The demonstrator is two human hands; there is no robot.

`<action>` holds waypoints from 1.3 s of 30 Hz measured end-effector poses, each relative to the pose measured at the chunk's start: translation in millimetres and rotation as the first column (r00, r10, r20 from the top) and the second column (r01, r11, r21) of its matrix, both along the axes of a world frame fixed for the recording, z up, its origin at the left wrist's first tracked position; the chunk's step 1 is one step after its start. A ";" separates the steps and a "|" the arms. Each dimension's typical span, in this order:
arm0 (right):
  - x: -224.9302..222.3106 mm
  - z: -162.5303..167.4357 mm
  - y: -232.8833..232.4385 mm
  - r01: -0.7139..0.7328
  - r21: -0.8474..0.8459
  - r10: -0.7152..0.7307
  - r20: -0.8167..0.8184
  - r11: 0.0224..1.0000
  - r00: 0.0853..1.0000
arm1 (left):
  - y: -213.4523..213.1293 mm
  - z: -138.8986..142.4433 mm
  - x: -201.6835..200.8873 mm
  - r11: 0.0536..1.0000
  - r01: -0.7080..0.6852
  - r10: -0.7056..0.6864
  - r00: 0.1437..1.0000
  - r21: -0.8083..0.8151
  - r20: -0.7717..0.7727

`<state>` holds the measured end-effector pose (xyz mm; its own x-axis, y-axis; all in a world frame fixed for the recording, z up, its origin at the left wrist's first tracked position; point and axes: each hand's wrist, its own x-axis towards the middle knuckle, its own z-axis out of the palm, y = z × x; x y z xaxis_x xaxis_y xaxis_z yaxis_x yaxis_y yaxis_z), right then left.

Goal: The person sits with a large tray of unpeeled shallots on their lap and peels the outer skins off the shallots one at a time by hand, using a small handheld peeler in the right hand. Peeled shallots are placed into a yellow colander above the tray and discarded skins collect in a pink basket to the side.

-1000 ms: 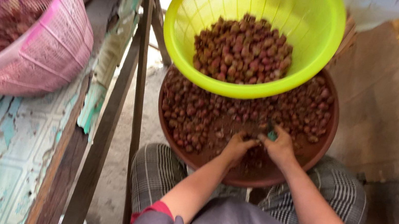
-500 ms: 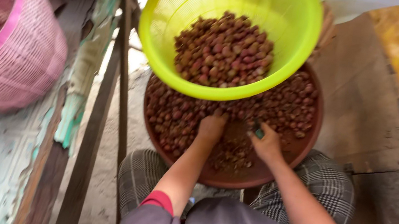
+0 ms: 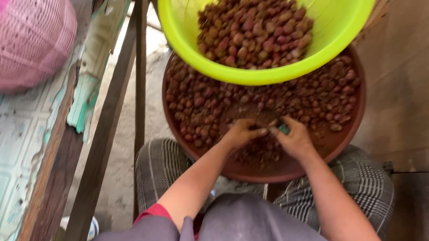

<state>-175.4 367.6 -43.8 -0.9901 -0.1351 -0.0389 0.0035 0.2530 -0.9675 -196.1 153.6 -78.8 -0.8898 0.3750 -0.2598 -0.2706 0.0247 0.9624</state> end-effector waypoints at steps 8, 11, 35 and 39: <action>13.7 22.6 2.0 -0.181 -0.200 0.205 0.110 0.963 0.972 | -9.0 12.2 20.7 0.979 -0.153 0.153 0.988 0.136 0.011; 20.3 26.4 -4.2 -0.233 0.002 0.233 0.024 0.972 0.972 | -9.5 24.8 23.3 0.968 -0.185 0.186 0.982 0.170 0.011; 14.5 41.1 -5.4 -0.100 -0.079 0.111 0.150 0.992 0.982 | 6.8 38.8 31.8 0.988 -0.151 0.151 0.979 0.008 -0.134; 23.3 53.7 -16.3 -0.038 -0.088 0.042 0.043 0.995 0.998 | 8.3 43.0 32.2 0.954 -0.241 0.251 0.967 0.181 -0.036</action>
<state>-152.1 351.3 9.9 -0.9814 -0.1791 -0.0691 0.0385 0.1686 -0.9849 -163.8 161.9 -35.7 -0.9717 0.1776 -0.1558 -0.1912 -0.2041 0.9601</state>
